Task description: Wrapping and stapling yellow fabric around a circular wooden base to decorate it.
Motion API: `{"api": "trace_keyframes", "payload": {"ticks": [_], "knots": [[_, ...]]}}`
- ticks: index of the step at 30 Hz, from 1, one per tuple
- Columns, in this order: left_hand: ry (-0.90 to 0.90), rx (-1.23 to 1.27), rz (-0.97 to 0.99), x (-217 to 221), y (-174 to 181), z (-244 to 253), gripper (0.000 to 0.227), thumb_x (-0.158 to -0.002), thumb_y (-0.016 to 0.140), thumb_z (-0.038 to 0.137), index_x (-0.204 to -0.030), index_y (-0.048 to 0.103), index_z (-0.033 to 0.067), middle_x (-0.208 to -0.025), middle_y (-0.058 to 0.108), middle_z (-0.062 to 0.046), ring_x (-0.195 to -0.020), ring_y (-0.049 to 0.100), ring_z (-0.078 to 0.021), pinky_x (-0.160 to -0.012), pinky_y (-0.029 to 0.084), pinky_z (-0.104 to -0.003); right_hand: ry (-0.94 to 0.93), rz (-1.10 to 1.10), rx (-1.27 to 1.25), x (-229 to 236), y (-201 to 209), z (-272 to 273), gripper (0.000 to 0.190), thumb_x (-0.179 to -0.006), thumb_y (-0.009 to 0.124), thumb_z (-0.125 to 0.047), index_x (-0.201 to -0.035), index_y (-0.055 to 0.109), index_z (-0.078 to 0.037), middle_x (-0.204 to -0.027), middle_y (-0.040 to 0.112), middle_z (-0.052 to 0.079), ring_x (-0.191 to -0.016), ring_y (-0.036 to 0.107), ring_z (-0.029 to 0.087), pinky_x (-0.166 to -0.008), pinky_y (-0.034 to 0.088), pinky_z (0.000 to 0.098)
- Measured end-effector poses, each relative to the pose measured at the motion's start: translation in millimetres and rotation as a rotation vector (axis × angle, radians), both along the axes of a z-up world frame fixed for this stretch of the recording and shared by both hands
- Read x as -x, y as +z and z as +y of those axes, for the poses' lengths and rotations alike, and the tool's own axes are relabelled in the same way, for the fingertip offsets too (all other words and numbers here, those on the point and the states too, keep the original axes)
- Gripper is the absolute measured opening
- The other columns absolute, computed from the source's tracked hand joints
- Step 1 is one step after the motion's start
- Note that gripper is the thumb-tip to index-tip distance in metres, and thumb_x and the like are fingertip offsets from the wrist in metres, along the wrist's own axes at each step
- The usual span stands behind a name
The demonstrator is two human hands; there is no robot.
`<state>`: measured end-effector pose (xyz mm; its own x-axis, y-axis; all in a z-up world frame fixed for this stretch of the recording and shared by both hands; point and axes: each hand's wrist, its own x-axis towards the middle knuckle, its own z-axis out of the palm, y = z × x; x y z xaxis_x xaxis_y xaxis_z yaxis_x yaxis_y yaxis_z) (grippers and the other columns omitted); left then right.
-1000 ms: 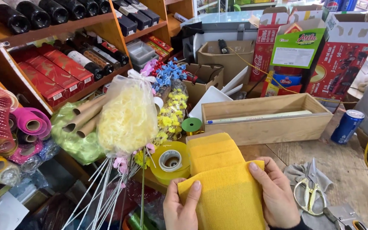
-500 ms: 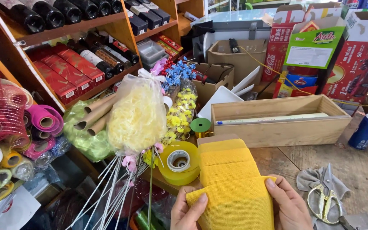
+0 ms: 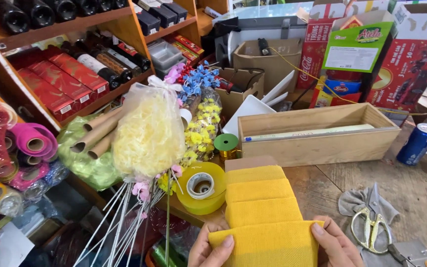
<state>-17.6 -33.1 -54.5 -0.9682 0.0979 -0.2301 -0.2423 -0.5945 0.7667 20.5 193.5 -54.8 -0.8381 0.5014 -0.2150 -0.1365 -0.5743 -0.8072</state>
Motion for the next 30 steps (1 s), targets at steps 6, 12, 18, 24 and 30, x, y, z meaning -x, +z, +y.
{"api": "trace_keyframes", "payload": {"ticks": [6, 12, 18, 24, 30], "knots": [[-0.054, 0.05, 0.061, -3, -13, -11, 0.02, -0.089, 0.079, 0.0, -0.091, 0.059, -0.0028, -0.077, 0.065, -0.016, -0.06, 0.059, -0.0274, -0.058, 0.045, -0.037, 0.054, -0.109, 0.078, 3, -11, 16, 0.013, -0.103, 0.056, -0.016, -0.109, 0.055, -0.005, -0.091, 0.055, 0.014, -0.07, 0.05, 0.03, -0.061, 0.031, 0.0381], [-0.111, 0.112, 0.098, -5, -6, -15, 0.019, -0.092, 0.078, 0.005, -0.091, 0.06, -0.0007, -0.07, 0.056, -0.01, -0.054, 0.048, -0.02, -0.053, 0.034, -0.033, 0.09, -0.117, 0.077, 4, -39, 33, 0.014, -0.103, 0.049, -0.009, -0.111, 0.051, 0.002, -0.121, 0.064, 0.021, -0.091, 0.056, 0.04, -0.074, 0.038, 0.0492], [-0.115, 0.115, 0.074, -3, -5, -15, 0.021, -0.092, 0.079, 0.006, -0.091, 0.059, 0.0, -0.065, 0.051, -0.009, -0.049, 0.044, -0.0194, -0.05, 0.031, -0.033, 0.05, -0.12, 0.041, 1, -28, 20, 0.014, -0.104, 0.051, -0.01, -0.112, 0.054, 0.001, -0.113, 0.064, 0.018, -0.085, 0.054, 0.034, -0.071, 0.037, 0.0432], [-0.125, 0.109, 0.024, 0, -7, -19, 0.019, -0.096, 0.077, 0.006, -0.093, 0.058, 0.0005, -0.068, 0.048, -0.008, -0.057, 0.044, -0.0198, -0.056, 0.03, -0.03, 0.046, -0.002, 0.018, -9, -14, 2, 0.01, -0.101, 0.06, -0.012, -0.107, 0.06, -0.003, -0.081, 0.058, 0.012, -0.056, 0.048, 0.023, -0.05, 0.032, 0.0332], [-0.137, 0.038, -0.072, 1, 15, -19, 0.017, -0.097, 0.071, 0.007, -0.099, 0.057, -0.0022, -0.093, 0.064, -0.017, -0.084, 0.064, -0.0325, -0.076, 0.045, -0.038, 0.056, 0.022, 0.024, -7, -8, -5, 0.009, -0.103, 0.061, -0.007, -0.11, 0.062, -0.002, -0.083, 0.065, 0.017, -0.062, 0.059, 0.028, -0.055, 0.04, 0.0347]]}}
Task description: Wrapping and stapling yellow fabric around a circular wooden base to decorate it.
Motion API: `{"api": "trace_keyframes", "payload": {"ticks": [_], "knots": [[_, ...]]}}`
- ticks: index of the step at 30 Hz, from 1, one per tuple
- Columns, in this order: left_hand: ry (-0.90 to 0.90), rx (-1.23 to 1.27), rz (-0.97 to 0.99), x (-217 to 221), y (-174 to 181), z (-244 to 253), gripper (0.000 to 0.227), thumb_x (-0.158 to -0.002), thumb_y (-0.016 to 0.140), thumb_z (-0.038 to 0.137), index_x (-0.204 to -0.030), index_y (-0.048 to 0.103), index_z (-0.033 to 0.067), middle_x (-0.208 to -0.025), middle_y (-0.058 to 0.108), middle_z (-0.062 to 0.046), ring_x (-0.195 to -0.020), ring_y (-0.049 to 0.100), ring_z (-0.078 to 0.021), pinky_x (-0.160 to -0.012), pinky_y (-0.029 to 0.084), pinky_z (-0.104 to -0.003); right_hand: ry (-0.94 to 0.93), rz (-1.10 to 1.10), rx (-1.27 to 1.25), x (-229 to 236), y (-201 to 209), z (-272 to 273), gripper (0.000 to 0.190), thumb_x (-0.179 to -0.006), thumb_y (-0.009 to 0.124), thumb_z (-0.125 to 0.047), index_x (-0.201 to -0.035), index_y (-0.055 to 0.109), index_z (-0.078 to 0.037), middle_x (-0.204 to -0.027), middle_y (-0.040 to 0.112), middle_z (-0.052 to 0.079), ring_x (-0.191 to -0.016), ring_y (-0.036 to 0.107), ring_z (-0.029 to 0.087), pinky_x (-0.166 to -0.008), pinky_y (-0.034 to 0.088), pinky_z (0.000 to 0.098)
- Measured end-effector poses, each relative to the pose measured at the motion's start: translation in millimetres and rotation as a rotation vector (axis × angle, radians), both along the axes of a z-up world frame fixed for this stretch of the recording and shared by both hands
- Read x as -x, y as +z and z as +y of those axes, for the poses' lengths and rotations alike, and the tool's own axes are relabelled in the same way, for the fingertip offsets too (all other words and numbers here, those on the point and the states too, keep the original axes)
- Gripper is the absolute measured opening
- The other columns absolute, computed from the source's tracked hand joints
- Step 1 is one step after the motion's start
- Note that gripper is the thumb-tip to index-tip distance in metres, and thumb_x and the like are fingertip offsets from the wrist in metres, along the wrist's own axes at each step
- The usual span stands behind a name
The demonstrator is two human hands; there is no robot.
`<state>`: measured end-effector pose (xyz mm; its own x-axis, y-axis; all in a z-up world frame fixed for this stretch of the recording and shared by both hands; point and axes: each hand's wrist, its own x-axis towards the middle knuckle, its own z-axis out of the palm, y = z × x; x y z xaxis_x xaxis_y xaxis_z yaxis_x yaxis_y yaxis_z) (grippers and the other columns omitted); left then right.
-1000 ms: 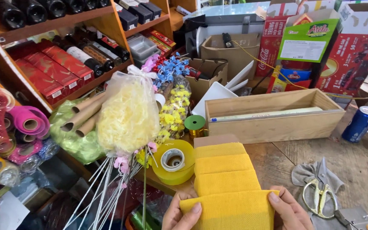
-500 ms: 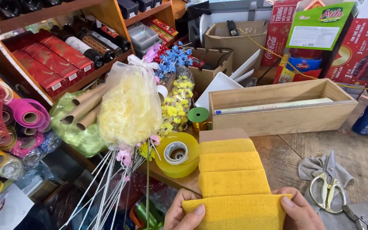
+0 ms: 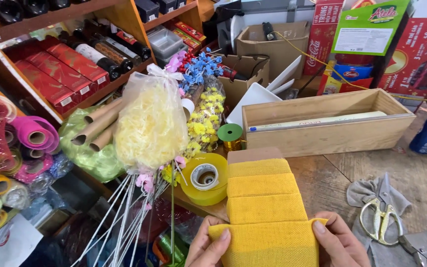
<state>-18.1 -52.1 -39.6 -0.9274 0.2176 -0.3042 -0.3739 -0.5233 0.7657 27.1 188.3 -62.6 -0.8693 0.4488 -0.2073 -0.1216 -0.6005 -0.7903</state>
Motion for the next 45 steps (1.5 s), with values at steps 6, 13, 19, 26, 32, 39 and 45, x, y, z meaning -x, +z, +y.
{"api": "trace_keyframes", "payload": {"ticks": [6, 13, 19, 26, 32, 39, 45], "knots": [[0.122, 0.032, -0.008, -1, -4, 6, 0.019, -0.093, 0.071, 0.008, -0.106, 0.065, -0.0041, -0.105, 0.076, -0.021, -0.095, 0.069, -0.0338, -0.084, 0.048, -0.038, 0.075, 0.067, -0.025, 3, 3, -1, 0.008, -0.104, 0.059, -0.007, -0.108, 0.062, -0.001, -0.082, 0.065, 0.018, -0.059, 0.057, 0.025, -0.052, 0.039, 0.0341], [0.214, -0.005, 0.004, -2, -3, 18, 0.012, -0.097, 0.07, 0.007, -0.1, 0.065, -0.0036, -0.069, 0.06, -0.016, -0.062, 0.058, -0.0279, -0.059, 0.04, -0.033, 0.139, 0.057, -0.03, 5, 1, 2, 0.011, -0.104, 0.061, -0.01, -0.105, 0.063, 0.0, -0.073, 0.062, 0.014, -0.053, 0.054, 0.022, -0.046, 0.038, 0.0332], [0.374, 0.208, 0.099, -7, 8, 29, 0.034, -0.085, 0.072, 0.018, -0.112, 0.071, -0.0025, -0.094, 0.076, -0.022, -0.084, 0.069, -0.0332, -0.071, 0.047, -0.036, 0.144, 0.179, 0.038, 11, -12, -4, 0.009, -0.102, 0.06, -0.006, -0.105, 0.06, 0.002, -0.088, 0.069, 0.02, -0.07, 0.063, 0.027, -0.061, 0.047, 0.036], [0.64, 1.062, 0.51, -9, 20, 25, 0.025, -0.082, 0.078, 0.042, -0.092, 0.076, 0.0187, -0.097, 0.069, 0.003, -0.08, 0.063, -0.0129, -0.07, 0.053, -0.027, 0.084, 0.203, 0.029, 17, -20, -15, 0.011, -0.1, 0.063, -0.007, -0.106, 0.063, 0.002, -0.084, 0.071, 0.018, -0.07, 0.065, 0.026, -0.063, 0.048, 0.0356], [0.565, 1.36, 0.593, -12, 60, 21, 0.025, -0.091, 0.062, 0.044, -0.101, 0.082, 0.0344, -0.082, 0.086, 0.013, -0.071, 0.077, -0.008, -0.068, 0.059, -0.025, 0.012, 0.212, 0.026, 17, -28, -48, 0.01, -0.098, 0.066, -0.004, -0.106, 0.066, 0.002, -0.081, 0.071, 0.017, -0.063, 0.063, 0.024, -0.056, 0.047, 0.0323], [-0.09, 1.629, 0.394, -10, 95, 24, 0.145, -0.051, 0.086, 0.09, -0.165, 0.02, 0.0288, -0.161, 0.039, -0.005, -0.147, 0.042, -0.0276, -0.116, 0.038, -0.049, 0.031, 0.278, 0.045, 20, -36, -75, 0.013, -0.097, 0.069, -0.004, -0.107, 0.065, 0.003, -0.083, 0.067, 0.015, -0.069, 0.058, 0.019, -0.063, 0.042, 0.0281], [-0.089, 1.659, 0.523, 8, 86, 33, 0.146, -0.052, 0.09, 0.086, -0.161, 0.022, 0.0172, -0.162, 0.036, -0.007, -0.146, 0.041, -0.0298, -0.115, 0.037, -0.05, -0.008, 0.205, -0.135, 30, -55, -89, 0.018, -0.096, 0.071, -0.015, -0.108, 0.069, -0.003, -0.066, 0.059, 0.007, -0.049, 0.043, 0.015, -0.044, 0.033, 0.0299]]}}
